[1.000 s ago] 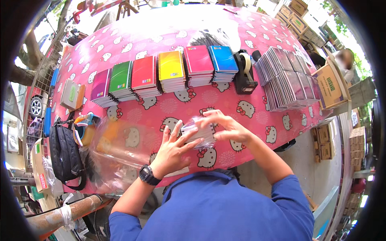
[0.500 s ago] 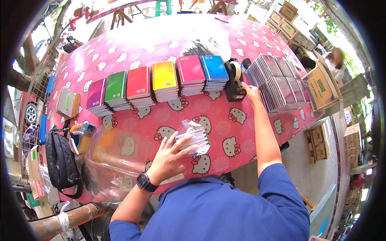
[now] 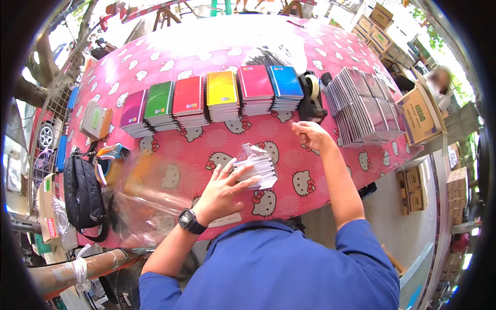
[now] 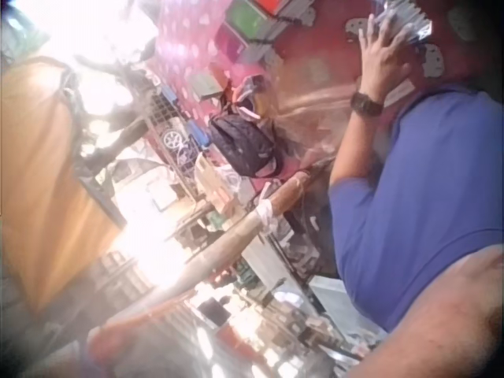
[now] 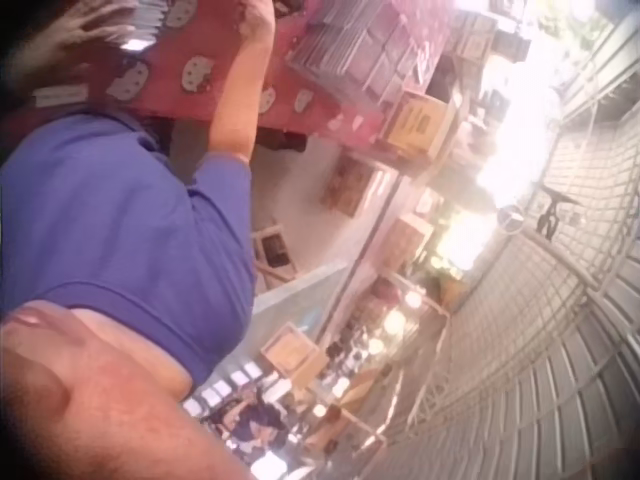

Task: The person packages small notebooks by hand into plastic bags. The person selects a notebook from a stack of various colors, places it inside a clear plastic bag, seals the bag using a piece of tape from a dispenser, and then places the bagged notebook onto a separate stack.

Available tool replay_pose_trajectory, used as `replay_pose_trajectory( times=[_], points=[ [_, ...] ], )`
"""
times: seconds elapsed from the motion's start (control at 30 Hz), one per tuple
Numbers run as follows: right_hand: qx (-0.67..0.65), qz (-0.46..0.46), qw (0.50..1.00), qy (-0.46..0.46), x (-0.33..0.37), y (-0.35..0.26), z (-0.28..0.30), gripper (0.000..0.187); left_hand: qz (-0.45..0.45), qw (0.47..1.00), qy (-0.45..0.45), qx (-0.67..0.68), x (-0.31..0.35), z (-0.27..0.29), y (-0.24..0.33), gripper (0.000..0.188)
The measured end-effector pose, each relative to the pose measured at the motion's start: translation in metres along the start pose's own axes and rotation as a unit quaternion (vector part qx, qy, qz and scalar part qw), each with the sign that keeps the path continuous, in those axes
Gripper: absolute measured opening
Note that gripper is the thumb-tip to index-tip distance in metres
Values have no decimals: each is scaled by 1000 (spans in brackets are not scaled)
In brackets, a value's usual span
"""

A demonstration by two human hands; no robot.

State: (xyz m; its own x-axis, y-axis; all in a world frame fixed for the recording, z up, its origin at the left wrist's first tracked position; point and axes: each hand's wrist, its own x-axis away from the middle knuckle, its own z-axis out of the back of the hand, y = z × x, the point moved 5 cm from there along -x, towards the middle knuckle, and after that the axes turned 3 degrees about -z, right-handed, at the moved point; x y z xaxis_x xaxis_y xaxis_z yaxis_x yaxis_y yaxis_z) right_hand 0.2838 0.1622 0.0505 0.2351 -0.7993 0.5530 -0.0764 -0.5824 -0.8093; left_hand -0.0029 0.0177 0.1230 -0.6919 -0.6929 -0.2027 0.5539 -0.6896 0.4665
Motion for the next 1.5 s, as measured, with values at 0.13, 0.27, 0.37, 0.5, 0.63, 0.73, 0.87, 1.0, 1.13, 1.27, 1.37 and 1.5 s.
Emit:
replay_pose_trajectory(
  times=[0.13, 0.27, 0.37, 0.5, 0.63, 0.73, 0.87, 1.0, 1.13, 1.27, 1.37, 1.5],
  points=[
    [323, 111, 917, -205, 66, -52, -139, 20, 3, 1000, -12, 1, 2, 1, -1, 77],
    [665, 128, 730, -94, 75, -45, -182, 42, 0, 999, -30, -11, 0, 3, -1, 81],
    [764, 125, 633, 14, 78, -43, -175, 50, -1, 998, -51, -36, -4, 8, 3, 79],
    [769, 100, 630, 51, 87, -54, -120, 58, -38, 999, 24, 8, -1, 17, 3, 79],
    [413, 241, 879, -3, 77, -17, -91, 63, 149, 934, 229, 231, -1, 1, -43, 59],
    [269, 182, 942, -83, 59, 17, -111, 55, 172, 871, 191, 418, -33, -24, -44, 24],
    [172, 138, 970, -101, 67, 14, -119, 39, 99, 847, 294, 432, -44, 12, -33, 22],
    [332, 332, 882, -45, 71, -13, -141, 21, 107, 854, 277, 427, -20, -9, -53, 35],
    [328, 431, 838, -66, 101, -56, -163, 10, 170, 838, 168, 491, -22, -28, -55, 36],
    [215, 317, 917, -115, 85, -40, -135, 20, 161, 799, 198, 545, -34, -27, -53, 32],
    [208, 252, 938, -116, 69, 3, -140, 33, 222, 775, 112, 581, -33, -37, -65, 35],
    [366, 428, 818, -114, 94, -6, -132, 42, 41, 916, 243, 317, -24, 13, -31, 61]
  ],
)
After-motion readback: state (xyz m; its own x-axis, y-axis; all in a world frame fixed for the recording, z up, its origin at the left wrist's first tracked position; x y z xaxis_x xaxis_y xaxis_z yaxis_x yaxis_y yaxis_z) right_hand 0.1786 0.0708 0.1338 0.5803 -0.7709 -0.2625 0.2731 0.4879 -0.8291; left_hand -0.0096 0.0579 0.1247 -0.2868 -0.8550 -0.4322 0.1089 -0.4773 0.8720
